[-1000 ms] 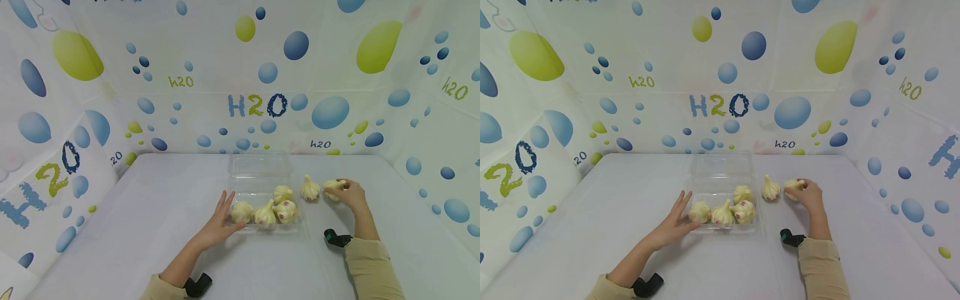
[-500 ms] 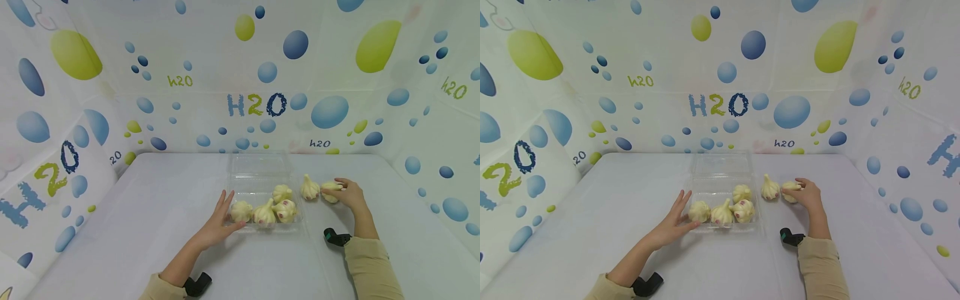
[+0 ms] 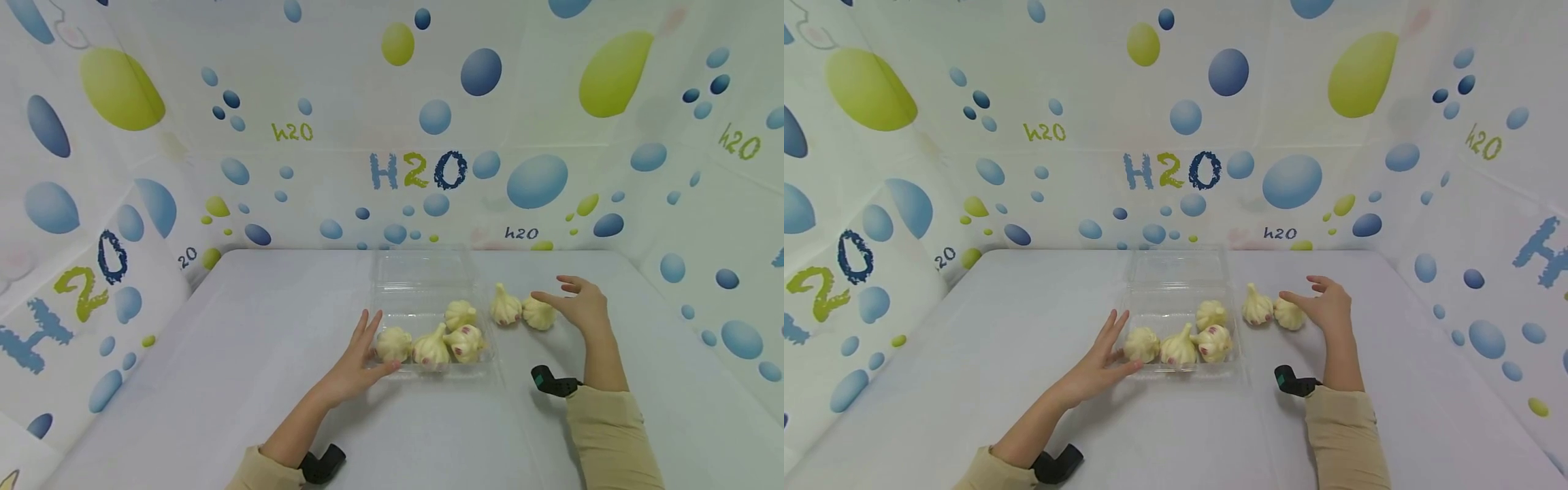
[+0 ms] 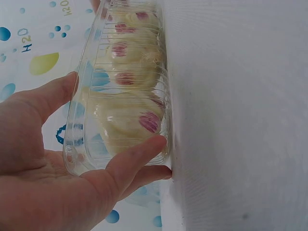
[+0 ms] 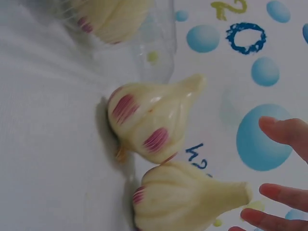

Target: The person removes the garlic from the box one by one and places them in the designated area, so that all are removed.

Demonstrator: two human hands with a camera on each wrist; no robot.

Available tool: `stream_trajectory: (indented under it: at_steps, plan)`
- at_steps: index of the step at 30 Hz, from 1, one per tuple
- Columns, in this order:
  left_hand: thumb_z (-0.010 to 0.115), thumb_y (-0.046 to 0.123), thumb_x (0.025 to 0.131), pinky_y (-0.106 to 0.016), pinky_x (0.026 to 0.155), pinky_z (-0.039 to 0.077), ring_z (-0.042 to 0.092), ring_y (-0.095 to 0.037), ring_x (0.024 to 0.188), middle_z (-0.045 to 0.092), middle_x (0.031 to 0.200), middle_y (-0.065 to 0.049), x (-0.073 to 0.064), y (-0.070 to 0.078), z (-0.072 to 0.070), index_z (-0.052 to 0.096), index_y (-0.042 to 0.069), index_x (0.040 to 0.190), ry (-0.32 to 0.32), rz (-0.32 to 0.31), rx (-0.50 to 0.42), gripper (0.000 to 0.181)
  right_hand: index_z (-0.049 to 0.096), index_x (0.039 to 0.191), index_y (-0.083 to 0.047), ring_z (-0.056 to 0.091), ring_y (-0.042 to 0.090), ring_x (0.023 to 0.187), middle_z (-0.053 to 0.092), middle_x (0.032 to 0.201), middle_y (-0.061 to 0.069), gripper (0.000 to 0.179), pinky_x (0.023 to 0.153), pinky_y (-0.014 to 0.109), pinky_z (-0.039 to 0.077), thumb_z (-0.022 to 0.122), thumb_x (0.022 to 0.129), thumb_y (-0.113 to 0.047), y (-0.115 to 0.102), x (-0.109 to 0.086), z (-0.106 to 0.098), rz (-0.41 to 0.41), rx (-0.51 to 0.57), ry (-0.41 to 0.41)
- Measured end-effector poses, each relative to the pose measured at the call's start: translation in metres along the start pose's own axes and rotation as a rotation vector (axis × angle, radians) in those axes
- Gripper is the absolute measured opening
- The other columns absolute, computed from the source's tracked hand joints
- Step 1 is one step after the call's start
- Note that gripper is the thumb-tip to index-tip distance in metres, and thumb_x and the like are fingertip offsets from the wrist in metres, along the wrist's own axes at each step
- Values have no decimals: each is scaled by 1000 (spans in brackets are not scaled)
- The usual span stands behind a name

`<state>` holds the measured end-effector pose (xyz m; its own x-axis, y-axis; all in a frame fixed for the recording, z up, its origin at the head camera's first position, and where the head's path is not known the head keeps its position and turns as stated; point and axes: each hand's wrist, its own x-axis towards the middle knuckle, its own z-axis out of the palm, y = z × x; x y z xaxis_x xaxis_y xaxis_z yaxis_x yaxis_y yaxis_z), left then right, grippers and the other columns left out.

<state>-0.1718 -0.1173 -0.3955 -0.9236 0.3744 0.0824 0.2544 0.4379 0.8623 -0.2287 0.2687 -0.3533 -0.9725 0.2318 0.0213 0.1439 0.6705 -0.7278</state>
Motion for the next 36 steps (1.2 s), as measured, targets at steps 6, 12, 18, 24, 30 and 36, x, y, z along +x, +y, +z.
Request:
stream_trajectory:
  at_steps: [6,12,18,24,30,36]
  plan:
    - [66,18,85,-58,100,25,33,-47,124,-9,151,-17,-4,16,-2,10,13,148,0,-48,-31,84,37,138,-2,42,42,120,41,134,27,82,90,55,39,65,79,-51,-19,-11,-8,-44,76,45]
    - [66,26,85,-57,100,26,37,-46,122,-11,152,-13,1,0,0,9,21,148,-5,-39,-28,86,39,138,-4,42,41,120,42,134,24,78,92,58,35,66,80,-47,-30,-15,-9,-86,189,36]
    - [67,25,84,-59,99,26,33,-46,125,-11,151,-13,0,2,0,8,20,148,-8,-41,-29,87,39,138,-4,41,41,121,42,135,24,74,95,58,32,66,81,-43,-43,-20,-5,-113,284,-19]
    - [67,26,84,-59,98,26,34,-47,123,-12,151,-14,1,1,-1,8,20,149,-5,-37,-22,87,41,136,-5,40,42,121,43,134,22,73,96,55,33,66,81,-45,-51,-23,3,-173,313,-94]
    - [66,33,84,-63,96,25,34,-50,121,-10,151,-16,-1,-2,-3,7,23,149,4,-3,14,88,46,133,-7,45,36,117,48,130,18,69,92,46,42,67,80,-45,-52,-15,18,-203,348,-159]
    - [67,33,83,-61,99,22,27,-45,128,-13,151,-11,0,-3,-1,7,24,148,-15,-35,-25,89,41,135,-3,44,35,119,44,133,21,67,94,45,40,65,83,-38,-64,-20,26,-164,355,-259]
